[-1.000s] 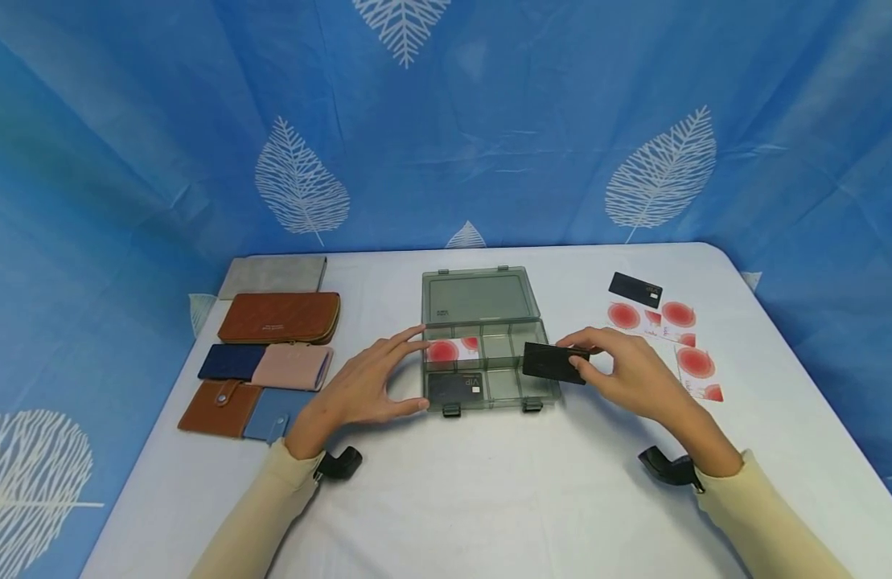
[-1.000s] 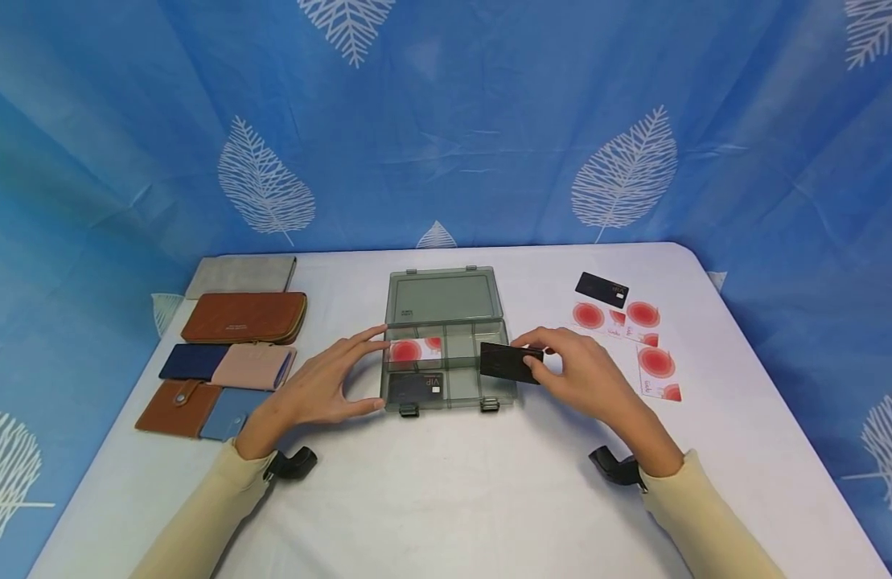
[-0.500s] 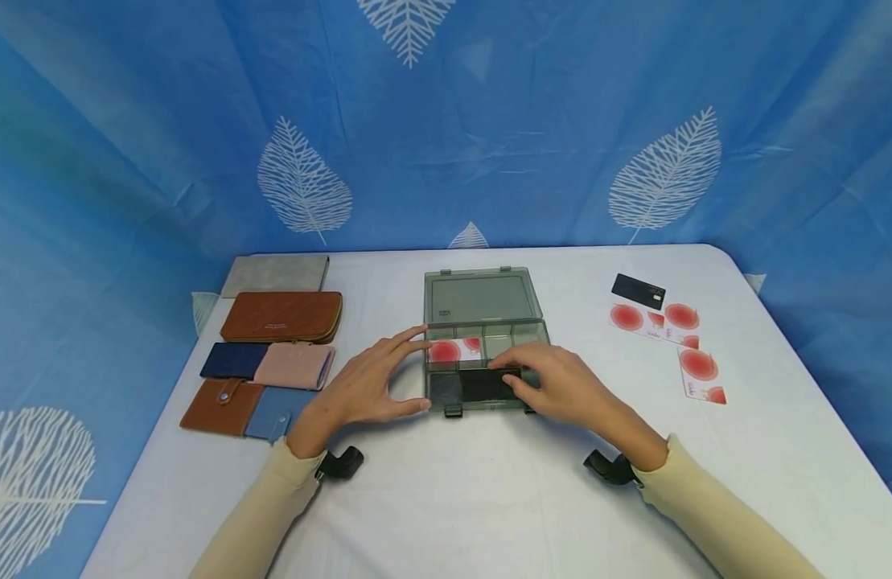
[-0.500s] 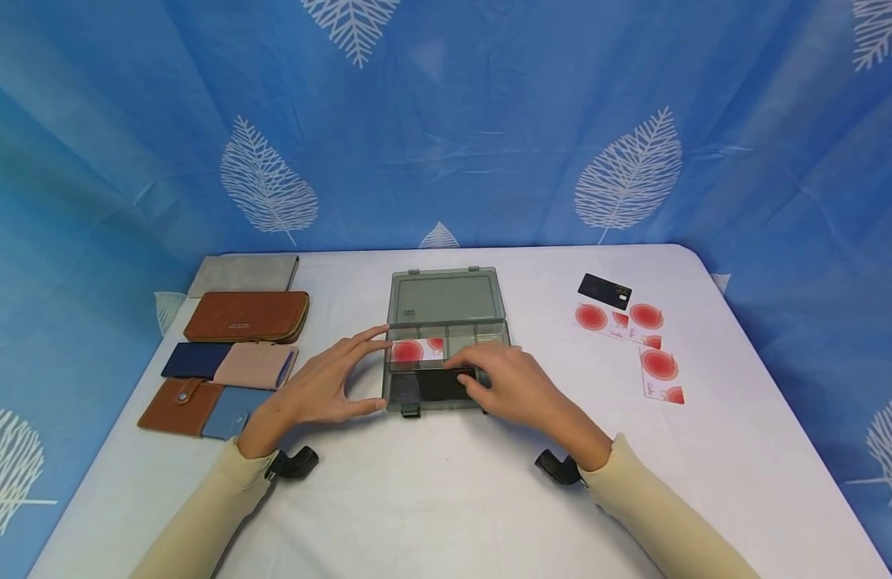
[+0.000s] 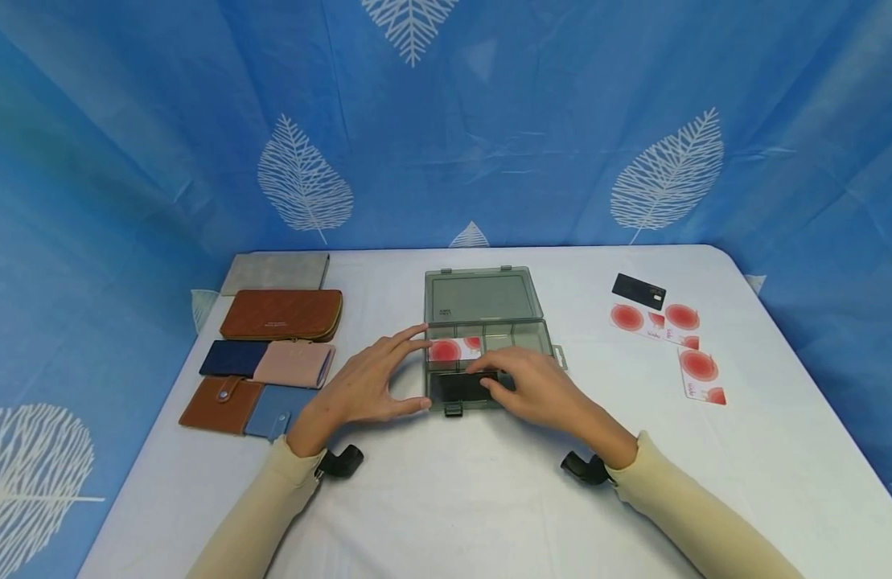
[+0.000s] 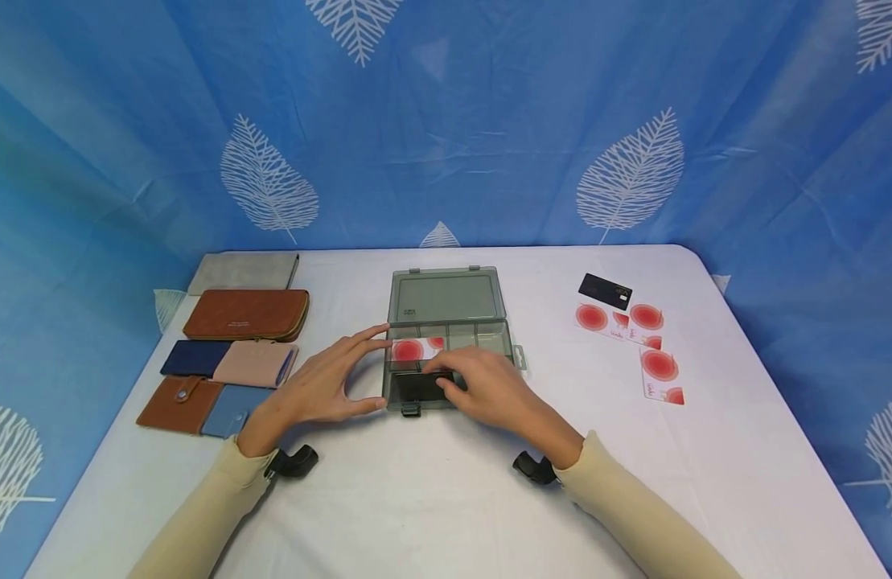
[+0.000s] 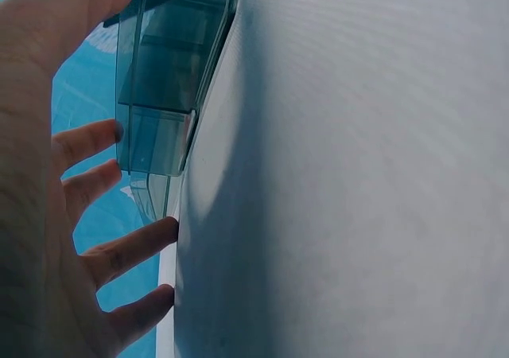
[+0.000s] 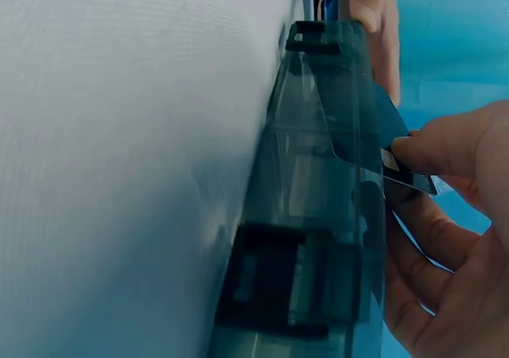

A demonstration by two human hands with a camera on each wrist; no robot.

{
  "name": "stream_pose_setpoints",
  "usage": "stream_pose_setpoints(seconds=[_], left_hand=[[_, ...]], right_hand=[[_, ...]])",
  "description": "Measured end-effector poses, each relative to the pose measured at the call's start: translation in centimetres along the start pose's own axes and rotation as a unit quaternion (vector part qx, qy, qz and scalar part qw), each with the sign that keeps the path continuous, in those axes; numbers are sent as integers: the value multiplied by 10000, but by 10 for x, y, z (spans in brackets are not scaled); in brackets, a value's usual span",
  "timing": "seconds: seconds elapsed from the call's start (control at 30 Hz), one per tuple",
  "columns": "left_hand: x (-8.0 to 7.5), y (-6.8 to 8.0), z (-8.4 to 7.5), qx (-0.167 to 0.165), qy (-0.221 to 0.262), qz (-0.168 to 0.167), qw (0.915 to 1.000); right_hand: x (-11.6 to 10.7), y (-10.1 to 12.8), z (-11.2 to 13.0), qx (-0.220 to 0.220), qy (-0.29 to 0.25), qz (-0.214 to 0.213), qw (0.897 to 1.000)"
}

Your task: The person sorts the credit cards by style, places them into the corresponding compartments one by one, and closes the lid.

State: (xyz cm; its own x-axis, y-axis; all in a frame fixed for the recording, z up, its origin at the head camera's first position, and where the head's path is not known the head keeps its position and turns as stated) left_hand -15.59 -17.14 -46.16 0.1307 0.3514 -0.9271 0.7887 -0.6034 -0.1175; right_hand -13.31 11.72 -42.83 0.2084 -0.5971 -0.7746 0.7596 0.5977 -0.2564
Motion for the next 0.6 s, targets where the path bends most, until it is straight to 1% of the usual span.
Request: stream_pose_setpoints(seconds=[0.27,0.4,0.6], left_hand=[[-1,0,-1,73,-4,-35,10000],[-1,0,-1,72,-5,-25,10000],[-2,0,0,55,-8,8,10000]], right_hand=[[9,-3,4,-46,287,-22,9996],[12,-2,4,-119,508,-94,9986],[14,0,5,-271,650,-70,9975]])
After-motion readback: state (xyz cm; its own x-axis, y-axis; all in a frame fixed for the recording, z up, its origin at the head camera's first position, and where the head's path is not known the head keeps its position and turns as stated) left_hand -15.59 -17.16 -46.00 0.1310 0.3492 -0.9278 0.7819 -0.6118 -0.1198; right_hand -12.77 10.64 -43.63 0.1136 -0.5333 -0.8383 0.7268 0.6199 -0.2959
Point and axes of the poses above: each hand's wrist, its own y-axis away from the middle knuckle, its own x-axis out of the palm, z = x × y, the point moved 2 cm from there along -y, towards the middle knuckle, and after that the axes turned 7 degrees about -y, right-handed, at the moved point
